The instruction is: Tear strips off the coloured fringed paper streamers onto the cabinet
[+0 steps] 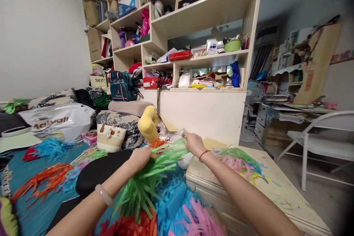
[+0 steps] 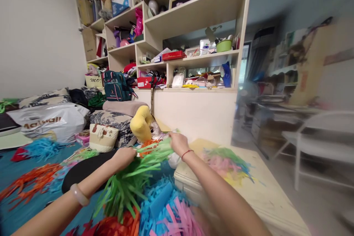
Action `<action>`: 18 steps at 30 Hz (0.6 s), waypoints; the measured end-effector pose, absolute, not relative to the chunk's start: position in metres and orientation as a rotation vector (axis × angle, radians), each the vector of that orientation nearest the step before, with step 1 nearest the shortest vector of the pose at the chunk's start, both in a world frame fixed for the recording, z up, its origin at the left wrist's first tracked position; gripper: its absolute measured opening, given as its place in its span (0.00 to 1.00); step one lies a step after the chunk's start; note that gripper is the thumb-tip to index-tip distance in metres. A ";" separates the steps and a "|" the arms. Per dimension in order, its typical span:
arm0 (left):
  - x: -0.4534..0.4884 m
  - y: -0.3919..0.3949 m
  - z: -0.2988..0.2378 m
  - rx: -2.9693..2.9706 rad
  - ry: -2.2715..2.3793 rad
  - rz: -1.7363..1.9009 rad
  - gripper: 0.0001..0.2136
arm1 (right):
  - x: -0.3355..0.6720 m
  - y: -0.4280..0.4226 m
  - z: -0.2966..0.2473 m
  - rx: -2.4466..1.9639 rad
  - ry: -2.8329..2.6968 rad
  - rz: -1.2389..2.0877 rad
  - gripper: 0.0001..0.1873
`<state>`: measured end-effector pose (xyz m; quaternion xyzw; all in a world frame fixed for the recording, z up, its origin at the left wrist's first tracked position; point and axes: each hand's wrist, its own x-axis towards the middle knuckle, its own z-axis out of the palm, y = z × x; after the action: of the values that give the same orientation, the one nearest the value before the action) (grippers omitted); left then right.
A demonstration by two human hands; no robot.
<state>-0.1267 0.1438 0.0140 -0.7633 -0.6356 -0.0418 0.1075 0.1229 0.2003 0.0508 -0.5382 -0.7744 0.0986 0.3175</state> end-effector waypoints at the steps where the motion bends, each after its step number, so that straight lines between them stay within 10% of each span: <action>1: -0.132 0.143 0.013 -2.236 -1.904 -0.139 0.12 | 0.137 0.203 0.055 -1.469 -2.009 0.204 0.13; 14: -0.142 0.147 -0.041 -2.254 -2.184 -0.356 0.11 | 0.306 0.151 0.079 -1.460 -1.699 0.229 0.08; 18: -0.068 0.124 -0.017 -2.486 -1.816 -0.657 0.26 | 0.298 0.105 0.084 -1.320 -1.809 0.452 0.09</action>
<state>-0.0677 0.1237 -0.0170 -0.7897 -0.5769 -0.2086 -0.0032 0.2976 0.1052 0.0844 -0.5255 -0.7204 0.1798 0.4155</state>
